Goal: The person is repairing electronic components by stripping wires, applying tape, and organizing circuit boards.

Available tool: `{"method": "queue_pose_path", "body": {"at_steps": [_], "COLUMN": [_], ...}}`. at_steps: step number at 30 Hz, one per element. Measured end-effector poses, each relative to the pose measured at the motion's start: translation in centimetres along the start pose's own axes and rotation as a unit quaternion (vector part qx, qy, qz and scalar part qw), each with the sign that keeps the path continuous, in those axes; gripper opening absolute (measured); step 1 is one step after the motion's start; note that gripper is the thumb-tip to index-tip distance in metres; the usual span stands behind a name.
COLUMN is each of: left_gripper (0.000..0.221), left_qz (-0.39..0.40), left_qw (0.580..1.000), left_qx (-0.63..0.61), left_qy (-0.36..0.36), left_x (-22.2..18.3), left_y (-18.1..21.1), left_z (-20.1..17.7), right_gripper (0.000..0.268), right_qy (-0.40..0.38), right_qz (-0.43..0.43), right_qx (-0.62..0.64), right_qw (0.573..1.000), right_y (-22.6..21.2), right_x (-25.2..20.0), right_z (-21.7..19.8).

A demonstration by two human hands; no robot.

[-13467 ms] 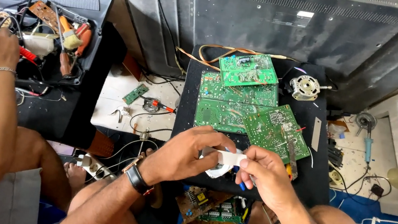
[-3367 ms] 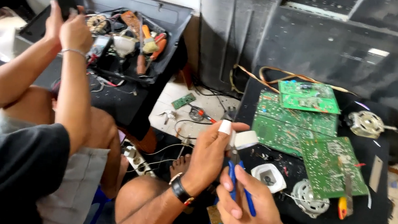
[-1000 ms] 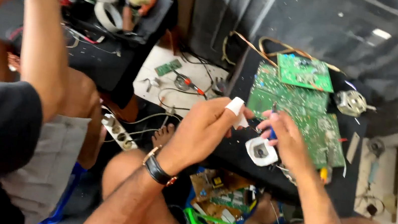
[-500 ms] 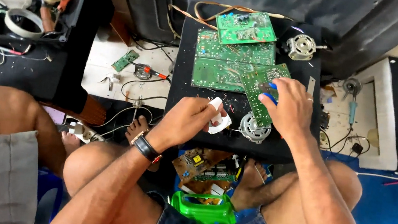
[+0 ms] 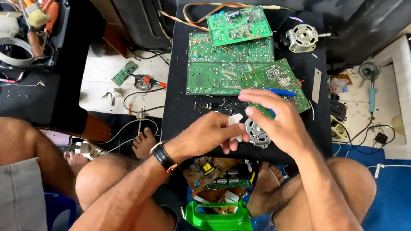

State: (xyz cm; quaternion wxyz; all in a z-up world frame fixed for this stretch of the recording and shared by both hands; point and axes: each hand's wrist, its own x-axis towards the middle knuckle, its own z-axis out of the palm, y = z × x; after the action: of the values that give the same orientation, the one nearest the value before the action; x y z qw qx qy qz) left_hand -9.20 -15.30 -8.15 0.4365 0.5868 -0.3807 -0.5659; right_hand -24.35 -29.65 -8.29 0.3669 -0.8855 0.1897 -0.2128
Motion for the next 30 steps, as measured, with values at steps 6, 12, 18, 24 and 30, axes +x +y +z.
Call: {"method": "queue_pose_path", "body": {"at_steps": [6, 12, 18, 24, 30], "left_gripper": [0.032, 0.032, 0.028, 0.035, 0.027], "left_qz": [-0.026, -0.019, 0.013, 0.155, 0.193], "left_qw": [0.998, 0.997, 0.993, 0.859, 0.764], "left_qx": [-0.028, 0.031, 0.108, 0.473, 0.591], "left_qy": [-0.041, -0.074, -0.055, 0.121, 0.175], "left_x": [0.3, 1.3, 2.2, 4.2, 6.1], "left_y": [0.9, 1.8, 2.6, -2.4, -6.2], "left_z": [0.5, 1.1, 2.4, 4.4, 5.6], "right_gripper": [0.038, 0.012, 0.015, 0.014, 0.018], "right_qy": [-0.084, -0.045, 0.043, 0.153, 0.157], "right_qz": [0.050, 0.022, 0.073, 0.115, 0.161], "right_qx": [0.281, 0.314, 0.253, 0.277, 0.291], "right_qw": [0.955, 0.948, 0.964, 0.942, 0.930], "right_y": [-2.2, -1.4, -0.7, 2.2, 1.0], "right_x": [-1.5, -1.3, -1.9, -2.8, -3.7], "right_z": [-0.7, -0.9, -1.4, -2.7, -2.7]}}
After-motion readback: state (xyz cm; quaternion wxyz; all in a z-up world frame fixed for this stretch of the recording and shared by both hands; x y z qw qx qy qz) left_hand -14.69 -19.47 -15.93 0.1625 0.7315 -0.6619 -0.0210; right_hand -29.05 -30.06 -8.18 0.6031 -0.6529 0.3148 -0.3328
